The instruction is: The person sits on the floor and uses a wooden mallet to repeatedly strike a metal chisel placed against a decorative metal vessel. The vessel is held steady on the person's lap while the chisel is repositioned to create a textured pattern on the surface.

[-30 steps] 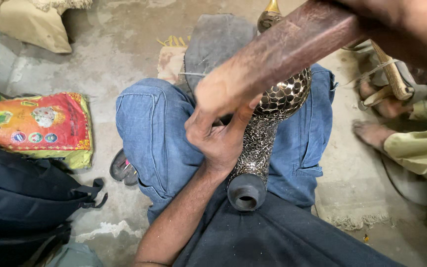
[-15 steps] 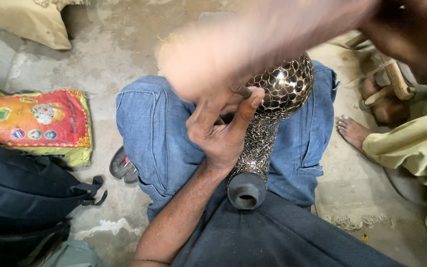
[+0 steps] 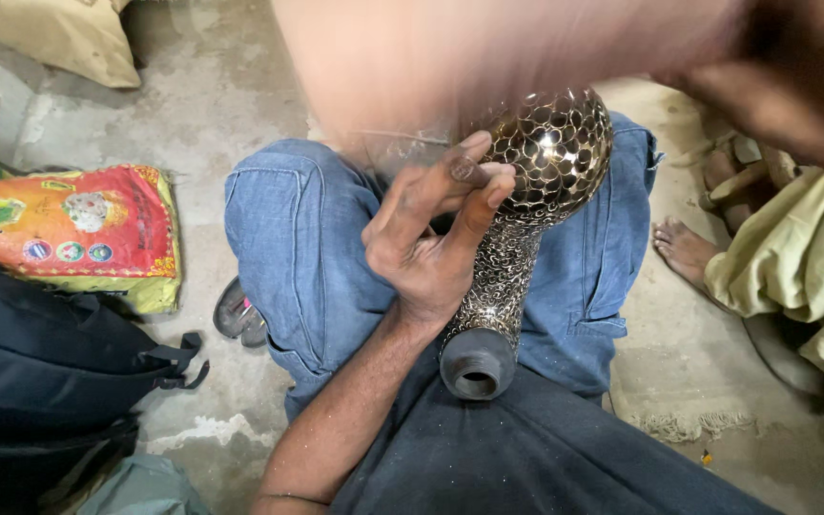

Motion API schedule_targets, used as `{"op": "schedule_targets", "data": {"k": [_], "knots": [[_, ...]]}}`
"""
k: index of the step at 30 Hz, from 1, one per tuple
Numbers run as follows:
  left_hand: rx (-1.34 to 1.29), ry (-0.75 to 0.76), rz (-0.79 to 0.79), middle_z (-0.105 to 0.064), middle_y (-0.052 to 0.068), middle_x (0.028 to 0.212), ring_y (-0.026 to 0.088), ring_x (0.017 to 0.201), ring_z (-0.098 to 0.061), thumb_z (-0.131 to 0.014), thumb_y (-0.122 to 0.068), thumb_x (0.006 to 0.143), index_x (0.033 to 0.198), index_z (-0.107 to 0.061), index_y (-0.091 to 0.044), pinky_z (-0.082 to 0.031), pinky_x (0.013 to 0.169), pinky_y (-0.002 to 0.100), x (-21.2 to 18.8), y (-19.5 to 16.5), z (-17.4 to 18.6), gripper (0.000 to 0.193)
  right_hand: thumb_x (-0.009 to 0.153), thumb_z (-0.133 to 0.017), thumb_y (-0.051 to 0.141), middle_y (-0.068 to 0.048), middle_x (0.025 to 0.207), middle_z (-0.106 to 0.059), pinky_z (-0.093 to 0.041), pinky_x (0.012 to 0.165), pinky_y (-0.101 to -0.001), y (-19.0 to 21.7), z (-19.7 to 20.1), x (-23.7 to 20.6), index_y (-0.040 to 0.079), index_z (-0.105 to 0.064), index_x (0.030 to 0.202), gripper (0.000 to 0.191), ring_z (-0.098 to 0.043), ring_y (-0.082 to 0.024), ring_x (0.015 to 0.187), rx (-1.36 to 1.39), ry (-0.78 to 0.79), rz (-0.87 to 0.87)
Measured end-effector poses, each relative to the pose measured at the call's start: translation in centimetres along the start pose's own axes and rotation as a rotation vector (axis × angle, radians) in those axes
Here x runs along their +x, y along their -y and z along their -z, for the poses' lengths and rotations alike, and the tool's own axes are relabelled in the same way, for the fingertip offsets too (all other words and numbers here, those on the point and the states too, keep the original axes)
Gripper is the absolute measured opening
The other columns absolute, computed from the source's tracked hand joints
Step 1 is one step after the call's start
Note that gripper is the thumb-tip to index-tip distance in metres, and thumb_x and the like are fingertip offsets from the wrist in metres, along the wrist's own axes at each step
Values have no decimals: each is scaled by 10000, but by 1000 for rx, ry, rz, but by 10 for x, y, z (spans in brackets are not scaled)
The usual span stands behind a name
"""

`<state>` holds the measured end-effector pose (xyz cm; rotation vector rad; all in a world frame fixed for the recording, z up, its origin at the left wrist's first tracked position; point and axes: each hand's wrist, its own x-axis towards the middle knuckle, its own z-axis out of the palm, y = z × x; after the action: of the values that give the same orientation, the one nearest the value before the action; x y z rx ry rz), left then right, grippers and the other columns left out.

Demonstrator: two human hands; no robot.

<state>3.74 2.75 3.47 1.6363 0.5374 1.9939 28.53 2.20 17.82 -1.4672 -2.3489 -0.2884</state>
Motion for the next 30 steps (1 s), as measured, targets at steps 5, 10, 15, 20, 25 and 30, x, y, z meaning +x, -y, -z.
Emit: {"op": "schedule_targets", "data": {"k": [5, 10, 15, 20, 25, 30], "knots": [[76, -3, -93, -773, 48, 1043, 126, 886, -761, -821, -29, 959, 1123, -698, -58, -605, 774, 240, -1, 0, 1, 207, 953, -696, 122, -171, 880, -667, -543, 682, -419, 2, 3, 3, 24, -634, 1148, 227, -681, -318, 772, -62, 2, 42], [-23, 33, 29, -754, 88, 1070, 120, 905, -773, -800, 9, 1012, 1231, -696, -15, -652, 772, 211, 10, -15, 0, 243, 956, -693, 126, -172, 872, -664, -541, 675, -421, 11, 13, 11, 26, -631, 1145, 223, -679, -320, 764, -128, -25, 120], [-37, 148, 79, -751, 82, 1081, 103, 958, -772, -794, -20, 1030, 1321, -667, -34, -680, 810, 205, 25, -27, -2, 318, 914, -740, 168, -152, 797, -669, -537, 613, -418, 31, 21, 18, 61, -656, 1077, 213, -685, -317, 692, -460, 63, 66], [-14, 220, 54, -753, 65, 1094, 99, 980, -772, -800, -29, 1026, 1326, -672, -55, -652, 827, 222, 37, -30, 1, 327, 886, -750, 143, -129, 731, -653, -539, 620, -411, 21, 21, 9, 94, -674, 1068, 203, -682, -286, 668, -407, 93, 7], [5, 342, 58, -752, 64, 1075, 105, 981, -780, -800, -33, 1032, 1328, -674, -55, -679, 845, 222, 45, -27, 13, 323, 1116, -619, 108, -130, 760, -628, -510, 580, -343, -13, 0, 2, 41, -624, 1142, 71, -639, -212, 642, -248, -36, -157], [13, 334, 59, -748, 70, 1070, 115, 985, -779, -804, -30, 1025, 1309, -677, -34, -687, 831, 225, 45, -25, 13, 311, 1122, -647, 197, -98, 783, -592, -407, 532, -366, -14, -15, -17, 2, -647, 1149, 197, -513, -215, 618, 260, -125, -428]]}}
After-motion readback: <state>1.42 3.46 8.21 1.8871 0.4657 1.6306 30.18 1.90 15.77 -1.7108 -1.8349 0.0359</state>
